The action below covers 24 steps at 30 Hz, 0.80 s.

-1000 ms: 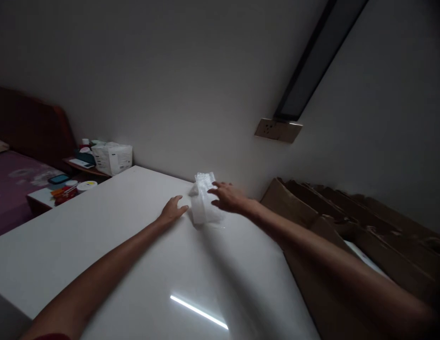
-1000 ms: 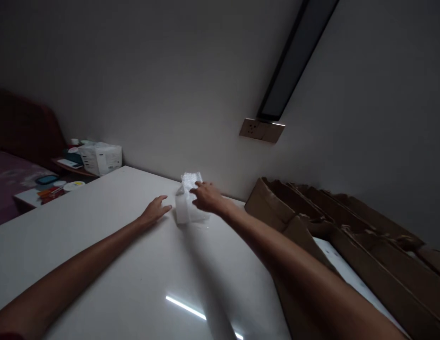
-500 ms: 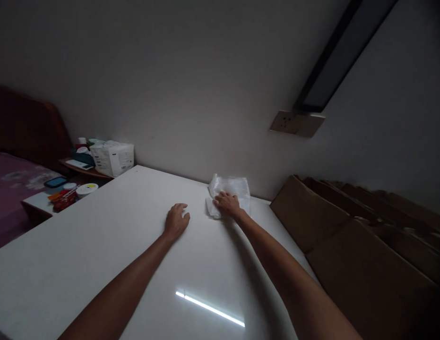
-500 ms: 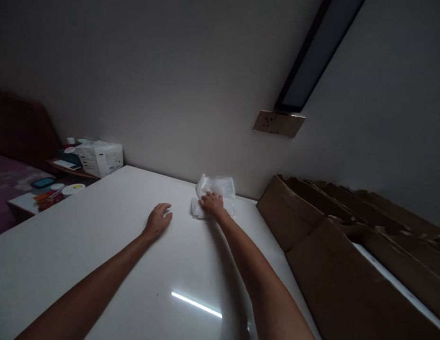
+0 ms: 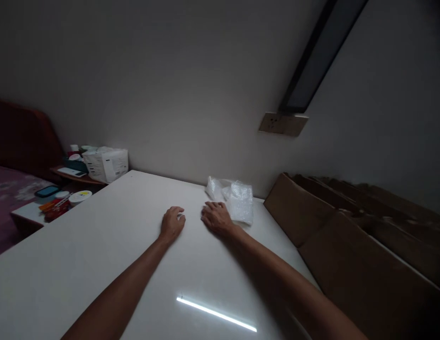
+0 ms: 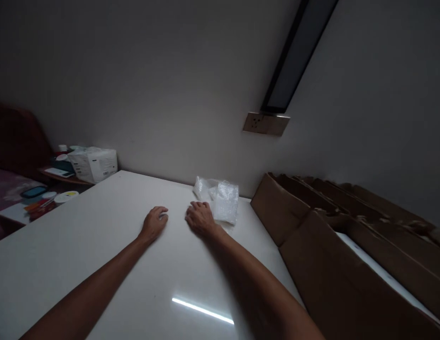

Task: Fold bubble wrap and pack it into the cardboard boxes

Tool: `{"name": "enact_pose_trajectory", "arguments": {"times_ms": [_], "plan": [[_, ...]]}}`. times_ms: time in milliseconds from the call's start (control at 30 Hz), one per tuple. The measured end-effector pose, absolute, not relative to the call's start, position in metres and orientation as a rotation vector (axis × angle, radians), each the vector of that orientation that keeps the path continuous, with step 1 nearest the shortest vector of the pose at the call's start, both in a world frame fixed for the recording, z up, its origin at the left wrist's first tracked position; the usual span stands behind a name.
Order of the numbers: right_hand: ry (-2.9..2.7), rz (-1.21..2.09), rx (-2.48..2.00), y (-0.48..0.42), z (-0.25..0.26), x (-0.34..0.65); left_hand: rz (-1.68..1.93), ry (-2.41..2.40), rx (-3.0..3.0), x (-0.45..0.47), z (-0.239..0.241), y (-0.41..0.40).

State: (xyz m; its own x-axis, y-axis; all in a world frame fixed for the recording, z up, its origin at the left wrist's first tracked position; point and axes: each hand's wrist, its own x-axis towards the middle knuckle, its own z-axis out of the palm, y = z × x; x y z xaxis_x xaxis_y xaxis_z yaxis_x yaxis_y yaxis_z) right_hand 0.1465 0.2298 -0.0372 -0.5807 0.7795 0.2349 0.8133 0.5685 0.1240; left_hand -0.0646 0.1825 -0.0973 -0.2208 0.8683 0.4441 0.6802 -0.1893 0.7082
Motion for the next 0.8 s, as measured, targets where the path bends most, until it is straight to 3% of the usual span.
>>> {"name": "enact_pose_trajectory", "arguments": {"times_ms": [233, 433, 567, 700, 800], "plan": [[-2.508, -0.338, -1.437, 0.223, -0.036, 0.161, 1.339, 1.834, 1.819, -0.068, -0.098, 0.181], [-2.463, -0.426, -1.419, 0.124, -0.007, 0.187, 1.308, 1.81, 1.806, -0.071, -0.097, 0.178], [-2.203, -0.774, -1.499, 0.049, 0.04, 0.256, 1.256, 1.801, 1.806, -0.072, -0.093, 0.174], [-1.924, -1.108, -1.868, 0.013, 0.082, 0.351, 1.198, 1.812, 1.773, -0.069, -0.086, 0.169], [-1.979, -1.016, -2.019, 0.008, 0.098, 0.395, 1.175, 1.821, 1.714, -0.065, -0.079, 0.16]]}}
